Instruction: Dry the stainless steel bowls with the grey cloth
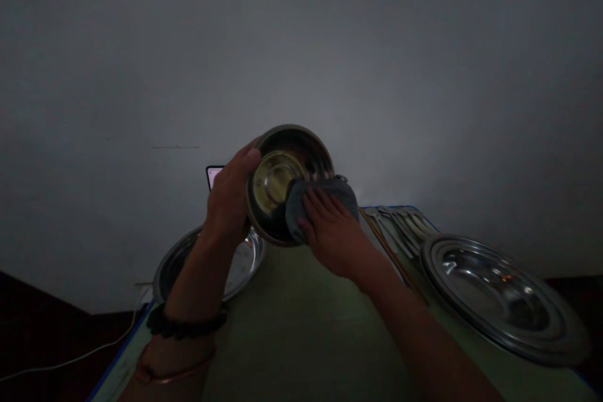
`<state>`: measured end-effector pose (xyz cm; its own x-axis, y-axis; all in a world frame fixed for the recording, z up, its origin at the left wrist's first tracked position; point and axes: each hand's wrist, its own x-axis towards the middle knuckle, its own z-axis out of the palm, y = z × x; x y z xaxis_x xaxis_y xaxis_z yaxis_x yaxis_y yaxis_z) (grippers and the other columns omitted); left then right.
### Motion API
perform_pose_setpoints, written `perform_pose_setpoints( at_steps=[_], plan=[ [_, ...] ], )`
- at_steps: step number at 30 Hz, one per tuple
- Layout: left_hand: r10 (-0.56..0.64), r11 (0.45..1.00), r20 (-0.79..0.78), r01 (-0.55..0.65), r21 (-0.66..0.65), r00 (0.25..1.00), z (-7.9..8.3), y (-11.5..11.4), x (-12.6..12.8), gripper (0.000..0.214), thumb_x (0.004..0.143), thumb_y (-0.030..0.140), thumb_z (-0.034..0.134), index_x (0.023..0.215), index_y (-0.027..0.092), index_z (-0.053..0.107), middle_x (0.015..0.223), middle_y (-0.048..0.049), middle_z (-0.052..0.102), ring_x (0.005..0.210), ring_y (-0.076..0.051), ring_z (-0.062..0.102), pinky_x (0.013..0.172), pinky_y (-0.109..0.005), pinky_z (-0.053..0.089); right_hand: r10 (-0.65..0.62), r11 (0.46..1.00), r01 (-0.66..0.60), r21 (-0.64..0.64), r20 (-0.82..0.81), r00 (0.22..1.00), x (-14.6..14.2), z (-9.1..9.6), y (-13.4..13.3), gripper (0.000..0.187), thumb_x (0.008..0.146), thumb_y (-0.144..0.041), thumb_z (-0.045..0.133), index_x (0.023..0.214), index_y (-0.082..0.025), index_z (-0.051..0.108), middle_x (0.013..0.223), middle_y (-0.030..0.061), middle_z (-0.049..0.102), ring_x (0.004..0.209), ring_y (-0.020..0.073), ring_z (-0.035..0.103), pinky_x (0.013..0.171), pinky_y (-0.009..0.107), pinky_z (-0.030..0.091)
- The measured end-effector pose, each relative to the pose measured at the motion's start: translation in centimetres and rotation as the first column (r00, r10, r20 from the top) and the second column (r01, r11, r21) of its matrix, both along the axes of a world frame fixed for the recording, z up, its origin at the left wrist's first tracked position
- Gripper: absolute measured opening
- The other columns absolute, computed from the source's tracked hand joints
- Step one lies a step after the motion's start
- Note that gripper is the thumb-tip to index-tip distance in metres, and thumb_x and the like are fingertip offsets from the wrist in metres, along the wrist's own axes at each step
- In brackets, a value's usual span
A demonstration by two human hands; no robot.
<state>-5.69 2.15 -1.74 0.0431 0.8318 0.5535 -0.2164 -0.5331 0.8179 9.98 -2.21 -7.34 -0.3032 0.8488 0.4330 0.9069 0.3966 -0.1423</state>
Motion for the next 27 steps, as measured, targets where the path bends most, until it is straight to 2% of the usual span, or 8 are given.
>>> perform_pose_setpoints(
  at_steps=[3, 5, 9, 12, 17, 20, 23, 27],
  plan=[
    [-0.125, 0.989, 0.002, 0.124, -0.083, 0.992, -0.4, -0.3, 1.3, 0.030, 0.083, 0.041, 0.055, 0.105, 0.023, 0.069, 0.095, -0.0018, 0.073, 0.100, -0.023, 0.065, 0.087, -0.036, 0.052, -0.133, 0.986, 0.133, 0.096, -0.012, 0.991, 1.2, -0.3, 1.1, 0.061, 0.096, -0.037, 0.030, 0.145, 0.000, 0.026, 0.155, 0.0160, 0.017, 0.145, 0.0277, 0.014, 0.118, 0.049, 0.015],
    [-0.173, 0.976, -0.007, 0.170, -0.135, 0.985, -0.7, -0.7, 2.3, 0.033, 0.082, 0.042, 0.056, 0.104, 0.022, 0.069, 0.092, -0.0024, 0.074, 0.099, -0.025, 0.066, 0.086, -0.037, 0.053, -0.126, 0.984, 0.132, 0.119, -0.060, 0.990, 1.6, -0.1, 1.5, 0.061, 0.096, -0.035, 0.029, 0.148, -0.002, 0.020, 0.157, 0.0143, 0.011, 0.146, 0.0260, 0.008, 0.118, 0.050, 0.014],
    [-0.193, 0.955, 0.050, 0.200, -0.219, 0.980, -1.5, -0.8, 3.4, 0.036, 0.082, 0.046, 0.055, 0.100, 0.021, 0.072, 0.090, -0.0026, 0.074, 0.101, -0.027, 0.065, 0.091, -0.040, 0.051, 0.072, 0.995, -0.054, 0.085, -0.217, 0.973, 0.8, 0.3, 1.5, 0.065, 0.097, -0.039, 0.024, 0.149, -0.003, 0.011, 0.158, 0.0148, 0.000, 0.145, 0.0235, -0.006, 0.118, 0.050, 0.012],
    [-0.145, 0.963, 0.034, 0.149, -0.224, 0.989, -1.9, -0.4, 3.4, 0.037, 0.081, 0.049, 0.056, 0.095, 0.020, 0.073, 0.089, -0.0028, 0.074, 0.103, -0.027, 0.064, 0.097, -0.041, 0.048, 0.230, 0.970, -0.243, 0.004, -0.330, 0.915, -0.4, 0.7, 0.9, 0.065, 0.097, -0.041, 0.022, 0.150, -0.005, 0.007, 0.158, 0.0143, -0.001, 0.145, 0.0219, -0.009, 0.118, 0.051, 0.007],
    [0.028, 0.990, -0.016, -0.030, -0.138, 0.999, -1.0, -0.5, 2.8, 0.029, 0.080, 0.049, 0.058, 0.084, 0.024, 0.073, 0.085, 0.0005, 0.074, 0.106, -0.025, 0.062, 0.100, -0.038, 0.045, 0.469, 0.814, -0.573, -0.092, -0.477, 0.744, -1.1, 1.5, -0.3, 0.060, 0.098, -0.035, 0.022, 0.151, -0.015, 0.004, 0.159, 0.0067, 0.004, 0.145, 0.0129, -0.002, 0.120, 0.041, 0.007],
    [0.145, 0.981, -0.015, -0.146, -0.125, 0.989, 0.2, -1.2, 2.5, 0.023, 0.084, 0.041, 0.055, 0.083, 0.025, 0.071, 0.089, 0.0022, 0.073, 0.110, -0.024, 0.060, 0.102, -0.036, 0.043, 0.534, 0.762, -0.642, -0.081, -0.483, 0.694, -1.2, 2.1, -0.9, 0.060, 0.098, -0.032, 0.028, 0.151, -0.014, 0.006, 0.159, 0.0070, 0.009, 0.145, 0.0117, 0.007, 0.120, 0.036, 0.012],
    [0.277, 0.941, 0.020, -0.267, -0.210, 0.961, 0.7, -1.4, 1.7, 0.020, 0.082, 0.040, 0.058, 0.086, 0.024, 0.070, 0.091, 0.0014, 0.073, 0.110, -0.025, 0.059, 0.099, -0.038, 0.043, 0.517, 0.802, -0.591, -0.085, -0.398, 0.758, -1.3, 2.4, -1.2, 0.059, 0.096, -0.031, 0.036, 0.149, -0.012, 0.018, 0.155, 0.0101, 0.026, 0.143, 0.0166, 0.024, 0.118, 0.036, 0.022],
    [0.310, 0.916, 0.122, -0.262, -0.305, 0.943, 0.1, -0.2, 0.5, 0.031, 0.078, 0.049, 0.060, 0.090, 0.021, 0.065, 0.089, -0.0004, 0.070, 0.099, -0.023, 0.062, 0.089, -0.040, 0.049, 0.474, 0.859, -0.505, -0.082, -0.244, 0.846, -0.6, 2.5, -1.0, 0.050, 0.094, -0.028, 0.044, 0.140, -0.010, 0.040, 0.144, 0.0125, 0.046, 0.133, 0.0223, 0.043, 0.112, 0.041, 0.034]
  ],
)
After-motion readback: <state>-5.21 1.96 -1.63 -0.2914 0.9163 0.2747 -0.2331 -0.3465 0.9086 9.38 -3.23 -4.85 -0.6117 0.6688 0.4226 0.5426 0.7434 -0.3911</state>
